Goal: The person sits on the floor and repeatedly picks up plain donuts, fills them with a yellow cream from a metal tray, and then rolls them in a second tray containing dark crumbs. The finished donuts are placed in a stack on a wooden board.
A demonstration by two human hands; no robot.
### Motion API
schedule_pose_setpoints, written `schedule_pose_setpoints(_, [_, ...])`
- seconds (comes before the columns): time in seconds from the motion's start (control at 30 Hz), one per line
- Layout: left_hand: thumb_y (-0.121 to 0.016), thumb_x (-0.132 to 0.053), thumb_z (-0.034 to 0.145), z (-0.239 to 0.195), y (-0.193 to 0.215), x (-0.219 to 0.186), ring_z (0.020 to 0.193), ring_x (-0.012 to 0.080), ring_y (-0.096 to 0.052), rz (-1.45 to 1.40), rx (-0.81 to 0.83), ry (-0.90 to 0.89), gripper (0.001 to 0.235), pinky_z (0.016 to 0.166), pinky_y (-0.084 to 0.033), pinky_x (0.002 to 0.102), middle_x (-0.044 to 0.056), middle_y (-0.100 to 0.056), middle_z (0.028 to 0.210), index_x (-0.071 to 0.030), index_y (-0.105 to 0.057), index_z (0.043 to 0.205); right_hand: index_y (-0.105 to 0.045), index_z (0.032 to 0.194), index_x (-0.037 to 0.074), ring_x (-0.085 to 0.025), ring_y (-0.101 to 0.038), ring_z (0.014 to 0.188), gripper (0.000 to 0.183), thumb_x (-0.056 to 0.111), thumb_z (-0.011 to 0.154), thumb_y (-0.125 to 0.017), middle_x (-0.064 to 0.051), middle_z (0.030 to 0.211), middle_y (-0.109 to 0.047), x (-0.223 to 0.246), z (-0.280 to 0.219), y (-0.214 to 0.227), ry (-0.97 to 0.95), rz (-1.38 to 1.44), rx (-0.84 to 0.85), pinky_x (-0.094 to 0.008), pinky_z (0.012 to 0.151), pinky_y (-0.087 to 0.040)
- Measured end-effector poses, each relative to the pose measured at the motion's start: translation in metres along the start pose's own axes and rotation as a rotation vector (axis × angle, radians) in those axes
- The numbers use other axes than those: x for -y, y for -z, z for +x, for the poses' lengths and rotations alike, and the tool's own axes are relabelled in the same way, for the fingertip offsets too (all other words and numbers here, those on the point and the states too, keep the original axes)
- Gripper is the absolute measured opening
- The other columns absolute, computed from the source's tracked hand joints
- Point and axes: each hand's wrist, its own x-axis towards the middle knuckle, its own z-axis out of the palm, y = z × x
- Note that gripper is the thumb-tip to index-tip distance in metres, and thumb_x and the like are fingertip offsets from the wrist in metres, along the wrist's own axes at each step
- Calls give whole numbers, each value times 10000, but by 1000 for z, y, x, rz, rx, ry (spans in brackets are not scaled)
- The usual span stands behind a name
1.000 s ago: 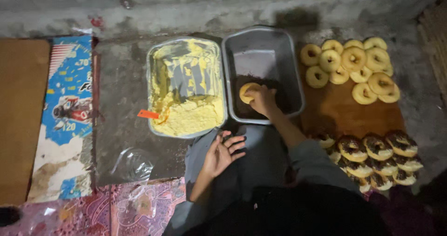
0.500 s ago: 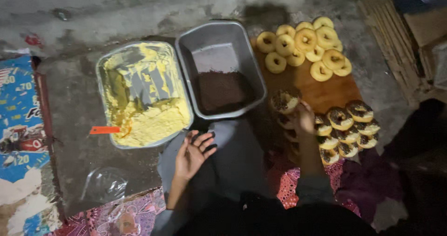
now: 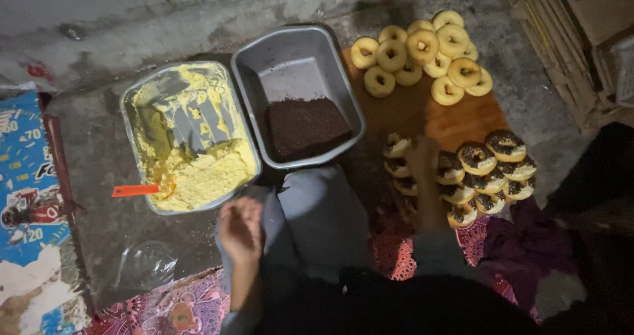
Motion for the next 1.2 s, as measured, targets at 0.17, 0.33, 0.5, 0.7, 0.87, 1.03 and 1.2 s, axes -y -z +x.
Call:
schedule_pose_setpoints(0.17, [-518,-240,1146,22,92,-45,1016,266,-575,16,-717,-257,226,1033,-542,457,113,-539,1122,-15,-540,1143,-678,1233,-22,-440,-640,1135,440,268,904,-715,-287,1208,-671,-6,-14,25,-96,29,12,-505,987,-494])
schedule_pose_setpoints(0.33, [-318,-504,1044,48,105,-44,1210,329,-576,87,-563,-124,582,1000,-463,473,116,-590,1394,-93,-519,1403,-696,1205,-4,-429,-660,1097,407,208,859,-682,-274,1156,-688,26,18,3,61,43,20,-507,982,-513])
schedule_pose_setpoints(0.5, [-294,-565,1076,58,83,-34,1449,298,-446,247,-442,-161,660,1232,-360,503,77,-464,1585,-109,-414,1537,-705,1103,6,-456,-618,1097,251,137,889,-683,-264,1120,-670,55,87,-37,272,-159,-52,-555,974,-490])
schedule_pose_setpoints(0.7, [-385,-377,1110,62,67,-44,1443,297,-456,324,-530,-119,517,1225,-395,506,113,-467,1582,-89,-444,1534,-674,1144,10,-438,-610,1112,270,123,898,-688,-244,1166,-645,91,174,-63,335,-228,-94,-541,977,-490])
schedule_pose_setpoints(0.87, [-325,-459,1096,57,64,-48,1411,273,-482,263,-553,-93,567,1169,-428,472,94,-485,1559,-92,-448,1510,-661,1158,15,-417,-609,1118,294,120,886,-704,-229,1170,-642,108,211,-82,236,-276,-94,-524,984,-489])
schedule_pose_setpoints(1.03, [-341,-458,1122,58,62,-46,1406,259,-473,273,-548,-112,556,1139,-408,445,86,-485,1569,-95,-443,1531,-648,1172,21,-396,-608,1123,321,118,874,-719,-213,1175,-639,104,223,-90,188,-250,-17,-506,991,-488])
schedule_pose_setpoints(1.2, [-316,-518,1066,58,55,-43,1418,268,-472,220,-559,-138,607,1158,-419,454,71,-467,1561,-124,-424,1514,-636,1185,26,-374,-608,1129,350,115,862,-734,-198,1179,-635,98,213,-81,230,-170,42,-489,998,-486])
